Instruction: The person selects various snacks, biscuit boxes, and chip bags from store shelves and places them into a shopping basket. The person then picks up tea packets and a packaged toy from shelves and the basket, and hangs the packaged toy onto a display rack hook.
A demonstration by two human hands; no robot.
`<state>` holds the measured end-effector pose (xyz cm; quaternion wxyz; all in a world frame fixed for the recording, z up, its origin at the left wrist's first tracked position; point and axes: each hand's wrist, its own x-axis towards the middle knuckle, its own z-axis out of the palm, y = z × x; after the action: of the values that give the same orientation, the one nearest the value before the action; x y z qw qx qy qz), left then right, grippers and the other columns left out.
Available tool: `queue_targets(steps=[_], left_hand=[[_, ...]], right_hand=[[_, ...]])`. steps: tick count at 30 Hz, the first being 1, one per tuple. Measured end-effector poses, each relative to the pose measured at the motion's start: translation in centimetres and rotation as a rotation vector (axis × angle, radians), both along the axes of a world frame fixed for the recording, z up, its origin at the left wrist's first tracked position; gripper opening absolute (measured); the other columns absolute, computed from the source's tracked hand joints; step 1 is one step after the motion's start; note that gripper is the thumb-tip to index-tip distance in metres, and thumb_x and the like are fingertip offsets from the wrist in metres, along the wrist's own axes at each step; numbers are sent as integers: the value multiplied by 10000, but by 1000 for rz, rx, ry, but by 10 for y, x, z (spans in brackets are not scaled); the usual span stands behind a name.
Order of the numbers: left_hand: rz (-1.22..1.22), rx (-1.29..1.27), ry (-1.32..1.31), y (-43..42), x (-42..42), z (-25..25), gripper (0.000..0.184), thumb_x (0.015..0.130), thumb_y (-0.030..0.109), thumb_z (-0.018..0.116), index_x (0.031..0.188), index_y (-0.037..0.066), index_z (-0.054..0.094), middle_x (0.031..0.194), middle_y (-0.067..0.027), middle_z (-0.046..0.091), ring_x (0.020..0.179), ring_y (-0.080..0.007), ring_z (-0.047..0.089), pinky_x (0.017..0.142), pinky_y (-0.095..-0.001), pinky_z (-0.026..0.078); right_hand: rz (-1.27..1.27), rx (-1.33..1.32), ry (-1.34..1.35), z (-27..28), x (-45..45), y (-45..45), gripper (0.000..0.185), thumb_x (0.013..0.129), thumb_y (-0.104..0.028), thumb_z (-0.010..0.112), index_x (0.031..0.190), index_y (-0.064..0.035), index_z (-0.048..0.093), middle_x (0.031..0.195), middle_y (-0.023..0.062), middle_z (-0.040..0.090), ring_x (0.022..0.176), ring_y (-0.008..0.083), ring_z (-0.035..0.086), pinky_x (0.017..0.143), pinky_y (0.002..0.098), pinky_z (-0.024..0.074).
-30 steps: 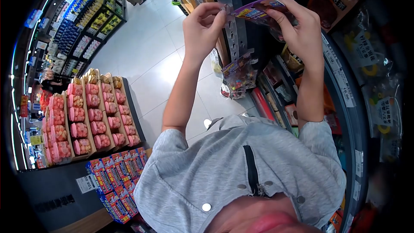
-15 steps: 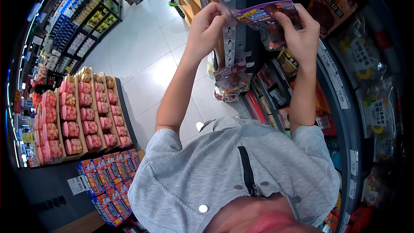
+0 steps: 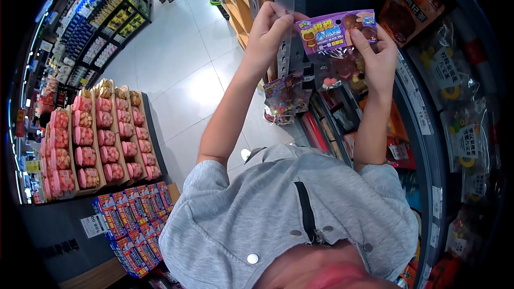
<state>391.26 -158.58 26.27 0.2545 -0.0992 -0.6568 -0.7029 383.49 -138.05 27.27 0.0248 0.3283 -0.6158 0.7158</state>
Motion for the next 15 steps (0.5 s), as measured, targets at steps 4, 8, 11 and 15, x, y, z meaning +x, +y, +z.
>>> queue_targets(steps=[4,8,11,15], left_hand=[[-121,106,53,-7,-9,-19,214,937,229,555,1053,78,459,1068,-99,620,972,-143,613,837,-293,513],[-49,4,65,-10,-11,-23,276,860,112,674,1049,63,478,945,-10,587,935,-80,590,794,-250,512],[-112,158,-16,-13,-5,-19,298,845,95,685,1078,57,502,987,-22,604,944,-91,601,800,-264,523],[-62,-60,70,-21,-6,-28,303,843,65,653,1116,50,522,1015,-36,624,947,-99,602,804,-268,522]], right_hand=[[327,-169,-255,-21,3,-27,248,887,-197,664,1043,-8,625,867,43,677,680,63,613,571,175,470],[390,-223,-387,-25,19,-61,225,901,-184,642,1041,-9,625,888,66,684,687,78,640,535,174,477],[390,-223,-364,-19,25,-68,206,899,-185,640,1003,-7,638,840,68,681,643,83,638,515,185,490],[347,-210,-330,-21,25,-71,201,893,-188,643,972,-4,646,807,67,677,617,88,636,505,192,496]])
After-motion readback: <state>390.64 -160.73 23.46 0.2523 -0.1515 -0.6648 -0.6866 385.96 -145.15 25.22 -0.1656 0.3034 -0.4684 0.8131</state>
